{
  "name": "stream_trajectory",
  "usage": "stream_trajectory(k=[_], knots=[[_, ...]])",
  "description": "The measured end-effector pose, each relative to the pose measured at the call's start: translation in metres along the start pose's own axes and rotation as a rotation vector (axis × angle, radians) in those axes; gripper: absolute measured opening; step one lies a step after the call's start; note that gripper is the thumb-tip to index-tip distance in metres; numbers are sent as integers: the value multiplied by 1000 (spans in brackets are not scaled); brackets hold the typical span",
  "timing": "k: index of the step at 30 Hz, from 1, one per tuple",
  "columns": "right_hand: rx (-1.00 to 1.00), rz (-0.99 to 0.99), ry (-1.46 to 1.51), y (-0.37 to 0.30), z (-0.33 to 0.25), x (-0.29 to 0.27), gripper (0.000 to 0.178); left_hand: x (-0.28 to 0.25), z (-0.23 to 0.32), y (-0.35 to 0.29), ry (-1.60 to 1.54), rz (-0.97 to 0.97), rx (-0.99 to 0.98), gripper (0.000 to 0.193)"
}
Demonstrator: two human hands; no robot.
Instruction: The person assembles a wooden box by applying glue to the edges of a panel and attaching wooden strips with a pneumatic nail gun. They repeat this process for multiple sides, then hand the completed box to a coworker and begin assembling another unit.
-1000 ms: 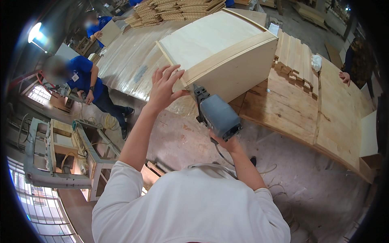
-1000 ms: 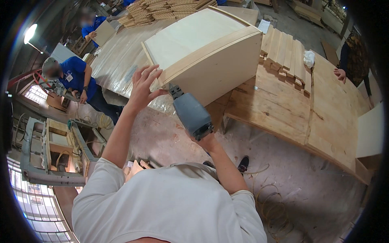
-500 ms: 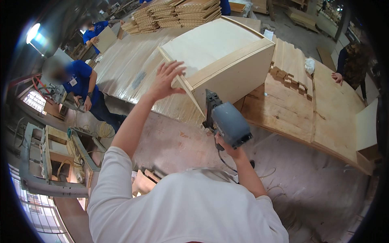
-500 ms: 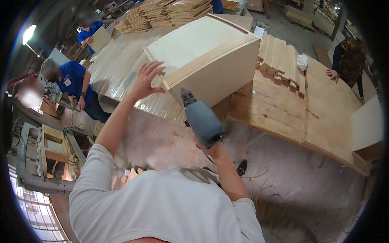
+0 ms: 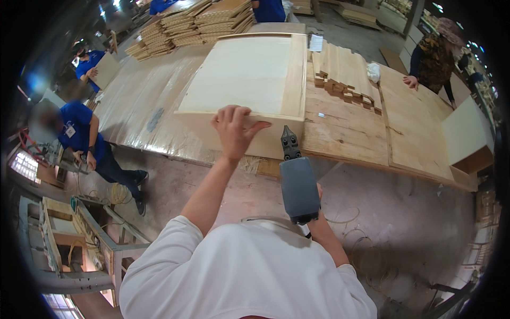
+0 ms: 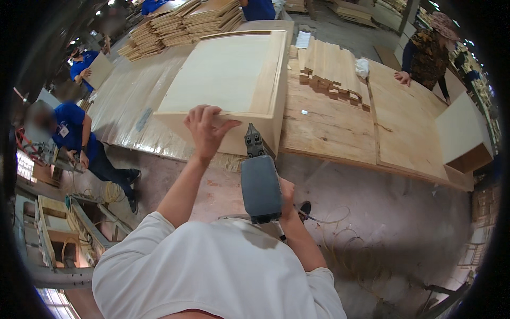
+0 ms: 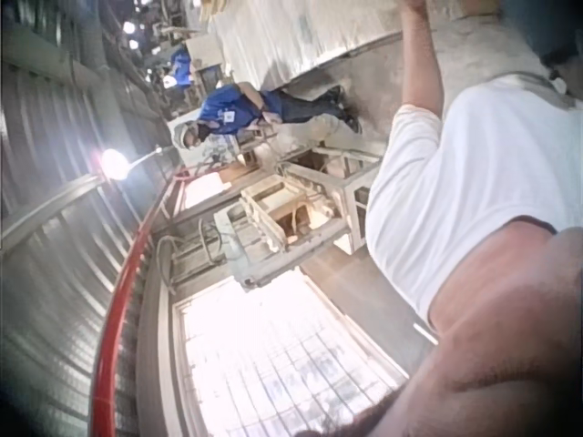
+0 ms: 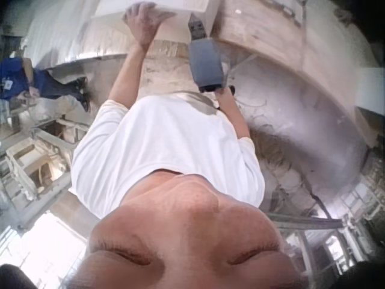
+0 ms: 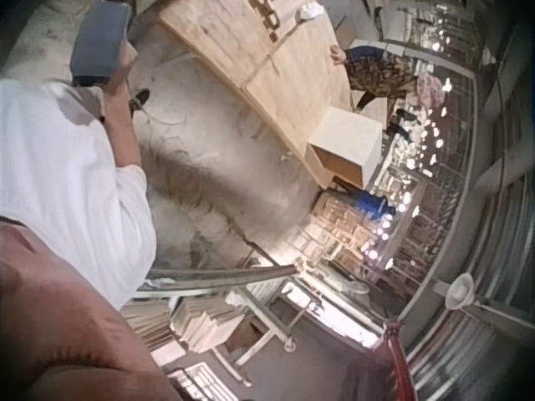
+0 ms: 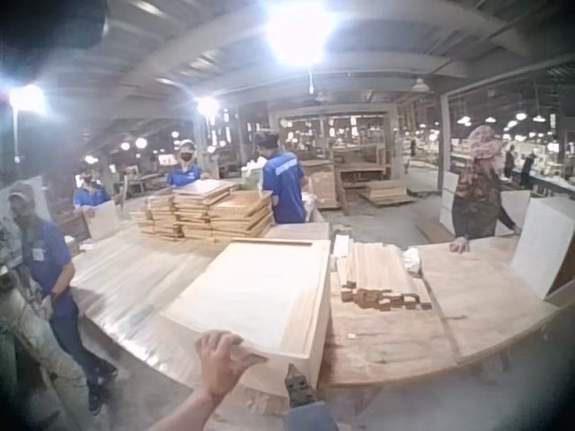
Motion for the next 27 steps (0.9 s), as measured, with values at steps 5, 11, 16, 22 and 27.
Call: stream_trajectory(k=[5, 11, 16, 22, 27], knots=[[478, 64, 487, -42, 46, 30, 22, 9, 21, 4, -6, 14, 152, 38], [285, 23, 286, -26, 35, 19, 30, 11, 11, -1, -77, 67, 164, 34], [88, 164, -156, 8, -1, -7, 18, 10, 13, -2, -83, 55, 169, 33], [82, 153, -235, 7, 1, -3, 22, 7, 14, 1, -109, 59, 173, 28], [105, 133, -170, -4, 7, -8, 21, 5, 9, 3, -158, 48, 156, 12]])
Point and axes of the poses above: each hand's wrist, its own y-axis towards the middle knuckle, its own x-axis out of the palm, z = x × y, the point moved 7 cm from there along y, towards the middle knuckle, and after that the axes turned 10 degrees about -y, right-handed, at the moved point
